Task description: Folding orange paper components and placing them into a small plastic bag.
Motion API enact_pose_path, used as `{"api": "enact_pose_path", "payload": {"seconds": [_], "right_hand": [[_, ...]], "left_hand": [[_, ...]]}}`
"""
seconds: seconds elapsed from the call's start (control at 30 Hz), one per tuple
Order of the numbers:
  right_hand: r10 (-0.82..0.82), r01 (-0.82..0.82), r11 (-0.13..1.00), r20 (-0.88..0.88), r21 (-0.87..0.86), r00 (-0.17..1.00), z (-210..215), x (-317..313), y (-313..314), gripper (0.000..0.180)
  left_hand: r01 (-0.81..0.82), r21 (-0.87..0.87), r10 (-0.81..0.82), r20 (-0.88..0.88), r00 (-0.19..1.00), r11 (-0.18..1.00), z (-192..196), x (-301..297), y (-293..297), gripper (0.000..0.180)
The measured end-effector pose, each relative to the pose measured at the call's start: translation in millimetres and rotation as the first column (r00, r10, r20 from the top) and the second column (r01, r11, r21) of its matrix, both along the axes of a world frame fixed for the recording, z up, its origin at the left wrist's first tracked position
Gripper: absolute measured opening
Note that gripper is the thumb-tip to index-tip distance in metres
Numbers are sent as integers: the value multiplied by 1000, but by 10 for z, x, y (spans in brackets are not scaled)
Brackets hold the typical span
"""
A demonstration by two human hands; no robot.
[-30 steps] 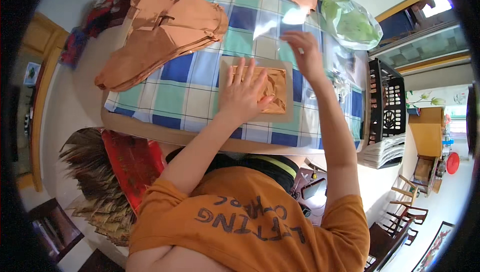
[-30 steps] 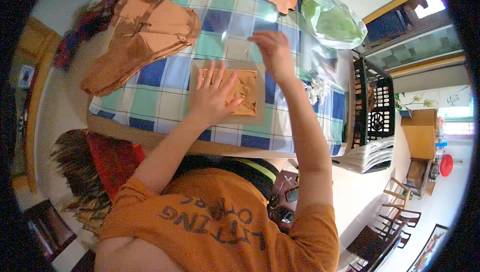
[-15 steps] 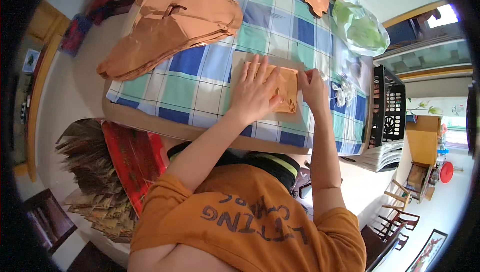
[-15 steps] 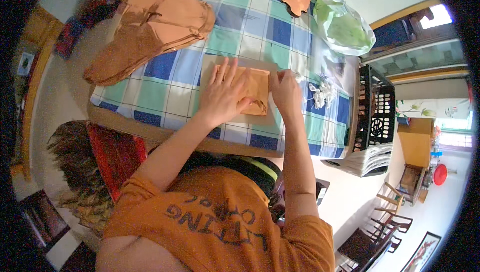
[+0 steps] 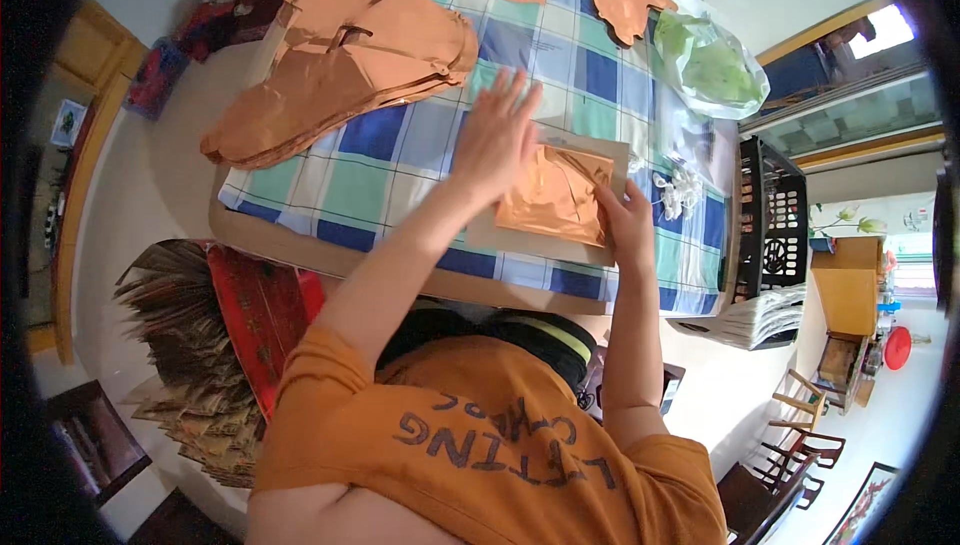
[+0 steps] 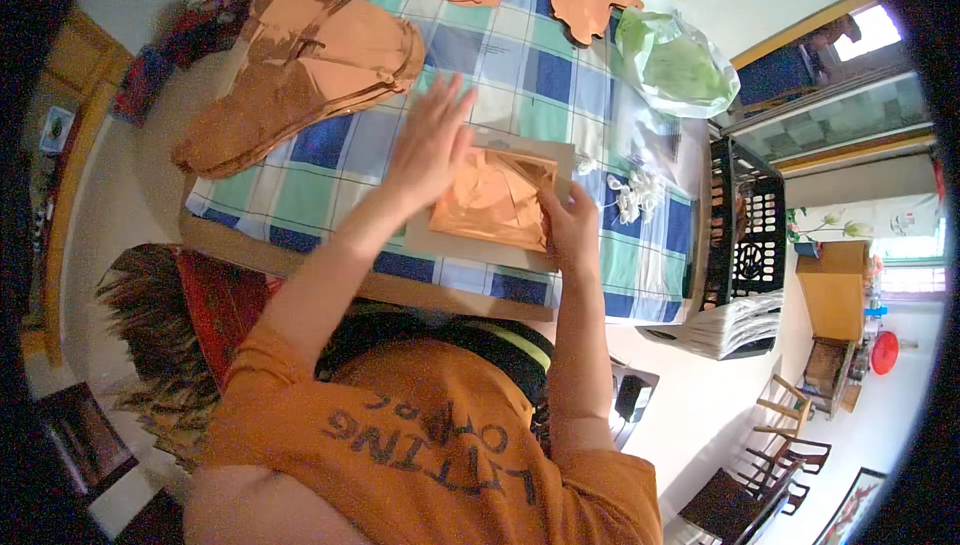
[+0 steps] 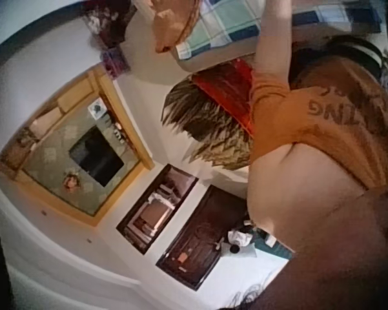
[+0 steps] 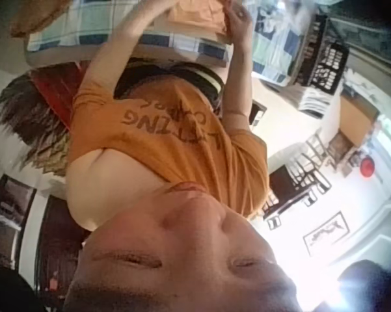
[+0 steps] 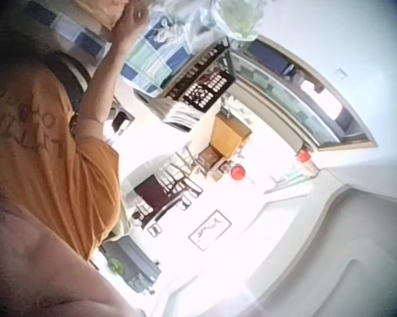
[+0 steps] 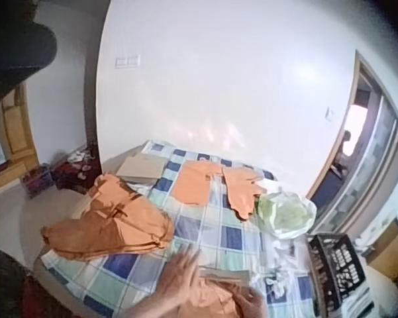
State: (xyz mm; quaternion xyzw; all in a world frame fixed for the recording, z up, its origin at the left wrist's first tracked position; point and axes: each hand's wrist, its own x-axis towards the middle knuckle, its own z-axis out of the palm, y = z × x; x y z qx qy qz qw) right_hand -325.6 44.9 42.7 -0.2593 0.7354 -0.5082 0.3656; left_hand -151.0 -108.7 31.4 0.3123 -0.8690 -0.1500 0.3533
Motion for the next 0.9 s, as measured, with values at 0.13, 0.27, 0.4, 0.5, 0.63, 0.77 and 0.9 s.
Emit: {"api": "enact_pose_path", "payload": {"seconds": [0.13,0.27,0.4,0.5,0.63,0.77,0.9], "right_hand": [[7,-6,998,-12,56,1000,210,-103,321,19],[-45,44,998,16,34,999,354,-254,821,23],[-95,95,995,69,3,993,404,-410,1234,24],[-137,141,989,93,-34,986,368,-485,1318,23],[-222,225,972,47,-62,974,282,-531,1249,19],[-209,208,978,-60,-16,976,188,-501,1161,18],[-218,214,974,-55,-74,974,150,-503,1212,16]], "left_hand": [[26,-141,28,371,928,990,-48,-42,-439,41],[154,-17,-128,466,876,988,-22,-59,91,34],[194,75,-208,387,898,978,109,30,286,24],[197,41,-200,301,932,980,58,8,224,21],[159,-46,-129,390,912,986,76,-85,189,23],[137,7,-129,386,913,991,90,-119,132,22],[24,-185,31,287,957,982,244,99,102,38]]}}
